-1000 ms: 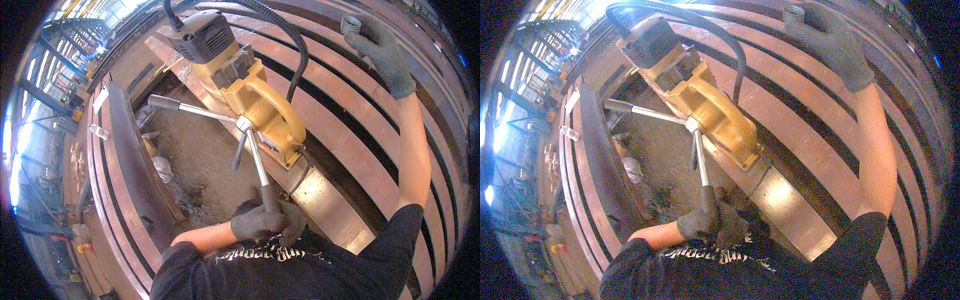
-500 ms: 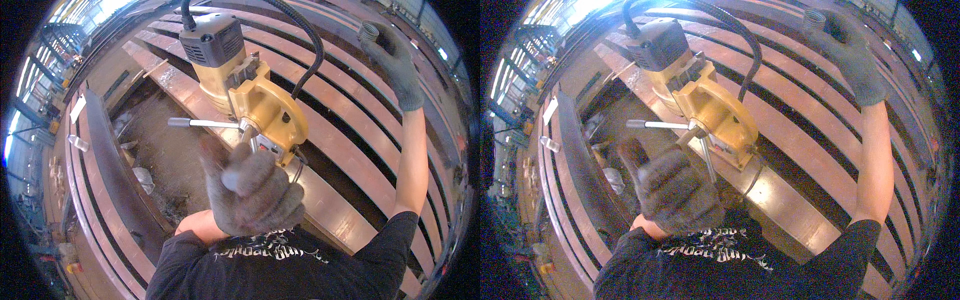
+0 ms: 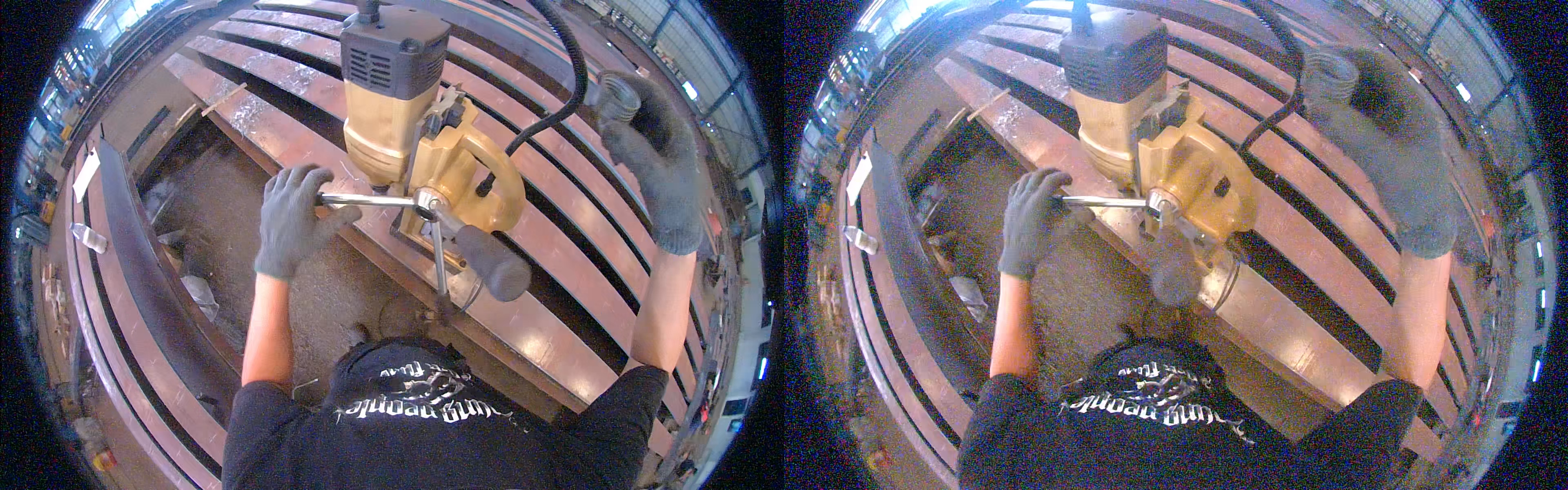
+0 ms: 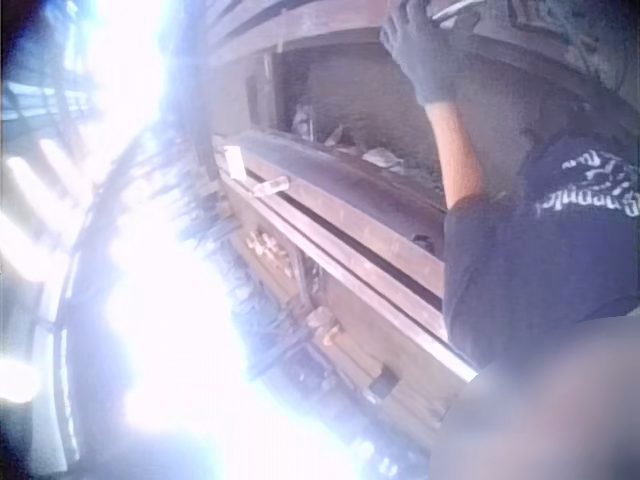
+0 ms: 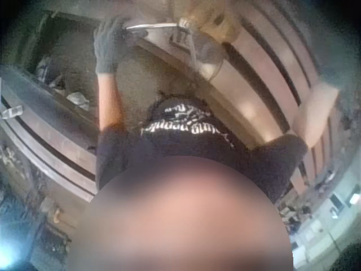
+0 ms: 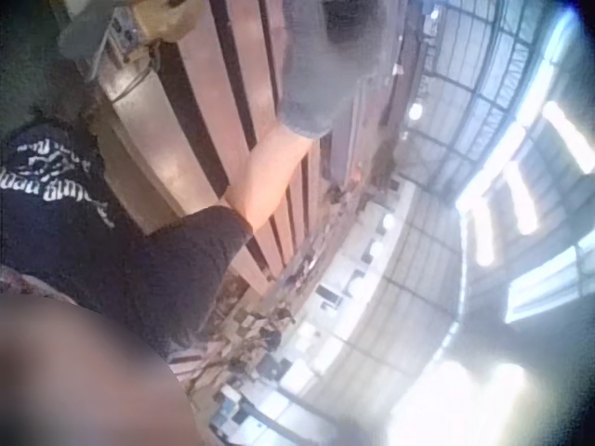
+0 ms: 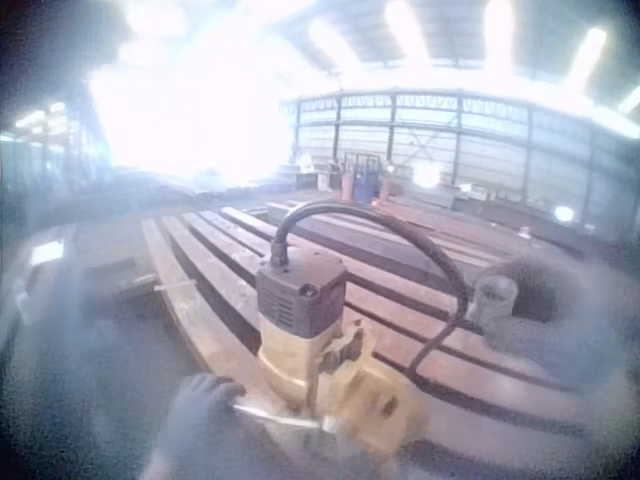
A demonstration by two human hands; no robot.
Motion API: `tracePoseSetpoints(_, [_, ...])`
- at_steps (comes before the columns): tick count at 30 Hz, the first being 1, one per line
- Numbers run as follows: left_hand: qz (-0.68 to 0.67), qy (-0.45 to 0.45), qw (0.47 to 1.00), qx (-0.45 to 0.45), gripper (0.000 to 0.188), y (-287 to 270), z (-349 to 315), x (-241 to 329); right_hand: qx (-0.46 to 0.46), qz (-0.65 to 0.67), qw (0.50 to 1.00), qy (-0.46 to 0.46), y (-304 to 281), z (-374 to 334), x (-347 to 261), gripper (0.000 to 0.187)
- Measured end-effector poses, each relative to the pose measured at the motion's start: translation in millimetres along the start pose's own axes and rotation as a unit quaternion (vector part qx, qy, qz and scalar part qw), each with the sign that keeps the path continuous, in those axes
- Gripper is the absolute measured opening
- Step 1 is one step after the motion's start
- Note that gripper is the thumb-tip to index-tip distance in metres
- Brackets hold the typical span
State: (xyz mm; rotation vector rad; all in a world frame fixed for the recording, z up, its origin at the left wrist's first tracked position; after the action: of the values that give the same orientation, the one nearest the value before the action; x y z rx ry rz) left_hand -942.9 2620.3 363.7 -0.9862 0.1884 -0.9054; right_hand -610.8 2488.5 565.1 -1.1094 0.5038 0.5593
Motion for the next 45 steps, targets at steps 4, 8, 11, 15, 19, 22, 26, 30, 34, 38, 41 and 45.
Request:
tracePoseSetpoints(4, [0.014, -0.015, 0.994, -0.107, 0.046, 51.0, -16.1, -50.2, -0.076, 0.086, 0.991, -0.068, 47.6, 8.1, -7.2, 0.038])
tracePoseSetpoints(8, [-0.049, -0.034, 0.991, -0.123, 0.048, 80.8, -35.0, -60.9, -0.13, 0.063, 0.988, -0.059, 81.7, 23.9, -8.1, 0.038])
tracePoseSetpoints(11, [-0.118, -0.082, 0.975, -0.17, 0.049, 116.3, -58.1, -53.2, -0.151, 0.08, 0.984, -0.05, 96.9, 36.2, 4.8, 0.038])
tracePoseSetpoints(15, [-0.204, -0.149, 0.946, -0.205, 0.048, 141.3, -78.1, -36.2, -0.172, 0.052, 0.983, -0.049, 107.5, 44.8, 8.5, 0.038])
tracePoseSetpoints(19, [-0.232, -0.172, 0.932, -0.218, 0.047, 152.5, -84.3, -34.2, -0.212, 0.026, 0.976, -0.043, 115.8, 50.6, 9.0, 0.047])
tracePoseSetpoints(22, [-0.303, -0.182, 0.915, -0.196, 0.046, 182.9, -107.3, -19.8, -0.228, -0.016, 0.972, -0.046, 120.4, 55.2, 14.6, 0.046])
tracePoseSetpoints(26, [-0.358, -0.227, 0.88, -0.214, 0.044, 183.6, -110.4, 6.7, -0.209, -0.021, 0.977, -0.047, 123.8, 53.9, 14.4, 0.041])
tracePoseSetpoints(30, [-0.377, -0.231, 0.872, -0.208, 0.044, 186.6, -113.6, 6.9, -0.239, -0.084, 0.967, -0.043, 125.9, 56.8, 8.6, 0.044])
tracePoseSetpoints(34, [-0.379, -0.226, 0.876, -0.192, 0.045, 204.6, -121.4, 5.2, -0.198, -0.084, 0.972, -0.09, 130.2, 59.6, 9.0, 0.039])
tracePoseSetpoints(38, [-0.391, -0.224, 0.873, -0.186, 0.045, 201.5, -122.7, 8.1, -0.226, -0.092, 0.968, -0.056, 132.2, 58.3, 2.5, 0.04])
tracePoseSetpoints(41, [-0.382, -0.225, 0.878, -0.184, 0.045, 197.1, -119.3, 9.0, -0.247, -0.092, 0.963, -0.046, 131.6, 58.3, 7.2, 0.043])
tracePoseSetpoints(45, [-0.385, -0.239, 0.873, -0.181, 0.044, 193.3, -120.2, 11.8, -0.253, -0.111, 0.96, -0.042, 134.7, 59.0, 9.5, 0.043])
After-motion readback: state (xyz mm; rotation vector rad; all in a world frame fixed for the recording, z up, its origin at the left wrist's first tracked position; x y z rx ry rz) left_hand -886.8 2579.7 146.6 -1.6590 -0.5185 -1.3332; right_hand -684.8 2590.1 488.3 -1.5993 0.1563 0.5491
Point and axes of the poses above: each hand's wrist, its own z-axis towards the middle knuckle, its own y-axis out of the palm, x = y × z, the point moved 5 cm from there along z, towards the middle knuckle, and after that the axes turned 8 degrees about -x, right-handed, at the moved point
